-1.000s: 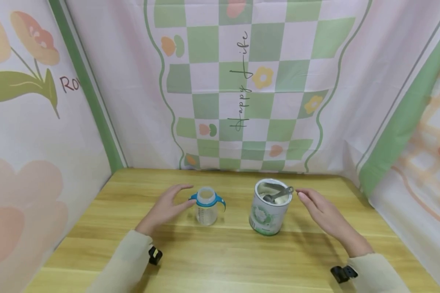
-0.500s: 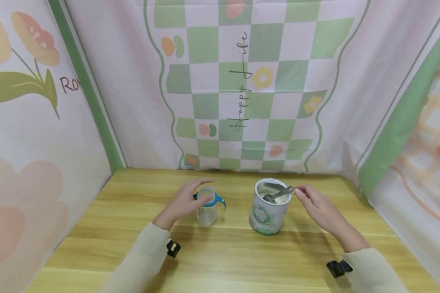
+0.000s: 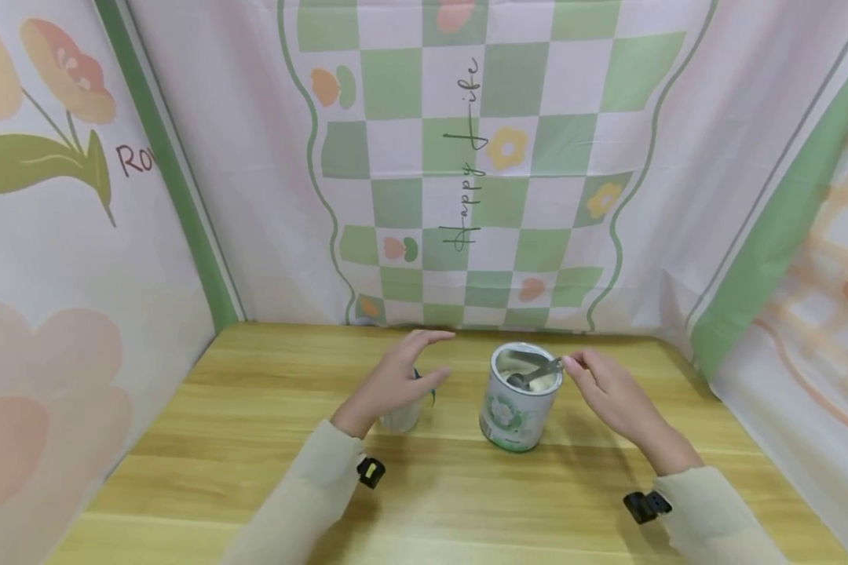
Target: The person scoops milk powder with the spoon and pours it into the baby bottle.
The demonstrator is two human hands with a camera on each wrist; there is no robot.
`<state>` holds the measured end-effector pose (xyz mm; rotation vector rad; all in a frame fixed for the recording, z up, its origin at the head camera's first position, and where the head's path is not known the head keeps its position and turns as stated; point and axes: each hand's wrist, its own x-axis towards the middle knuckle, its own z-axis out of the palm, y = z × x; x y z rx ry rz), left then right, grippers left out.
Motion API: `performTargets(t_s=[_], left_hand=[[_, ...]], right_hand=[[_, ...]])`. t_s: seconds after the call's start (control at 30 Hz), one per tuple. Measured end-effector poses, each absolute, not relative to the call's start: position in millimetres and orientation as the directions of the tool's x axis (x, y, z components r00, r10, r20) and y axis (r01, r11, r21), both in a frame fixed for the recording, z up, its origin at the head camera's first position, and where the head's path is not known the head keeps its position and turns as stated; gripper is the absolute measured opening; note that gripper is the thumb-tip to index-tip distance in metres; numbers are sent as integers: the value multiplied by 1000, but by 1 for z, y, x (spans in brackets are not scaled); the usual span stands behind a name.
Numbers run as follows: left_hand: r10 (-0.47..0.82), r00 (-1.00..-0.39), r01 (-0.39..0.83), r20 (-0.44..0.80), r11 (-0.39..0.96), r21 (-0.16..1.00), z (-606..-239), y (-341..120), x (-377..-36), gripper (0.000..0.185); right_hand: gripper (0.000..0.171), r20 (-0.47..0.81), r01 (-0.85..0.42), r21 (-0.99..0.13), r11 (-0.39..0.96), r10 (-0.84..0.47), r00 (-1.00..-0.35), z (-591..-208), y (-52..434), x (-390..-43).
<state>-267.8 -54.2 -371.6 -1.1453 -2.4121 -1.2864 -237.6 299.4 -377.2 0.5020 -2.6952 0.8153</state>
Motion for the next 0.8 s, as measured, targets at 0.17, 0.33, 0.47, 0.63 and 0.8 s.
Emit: performTargets(t_s=[0.17,0.33,0.47,0.63,0.8], left_hand=[[571,-702,649,426,268,712,-366,-34,-265,55],[583,-702,657,408,310,687,-369,-13,-267,65],[582,-722,635,374,343,692,-376,2,-266,77],[576,-752,571,319,330,752,-385,19,-265,95],[556,-780,495,285,271,826,-396,33,-265,108]], right_hand=[[39,366,-407,-456,791,-251,-896,-373,297,-241],[36,380,-423,-433,796,-265,-886,-370,295,-246],[35,394,-435,-405,805,-276,-877,-369,294,-250],[39,372,-429,-395,812,-285,-883,-365,293,-253],[48,288,-381,-419,824,-278,-916,-361,294,-254]])
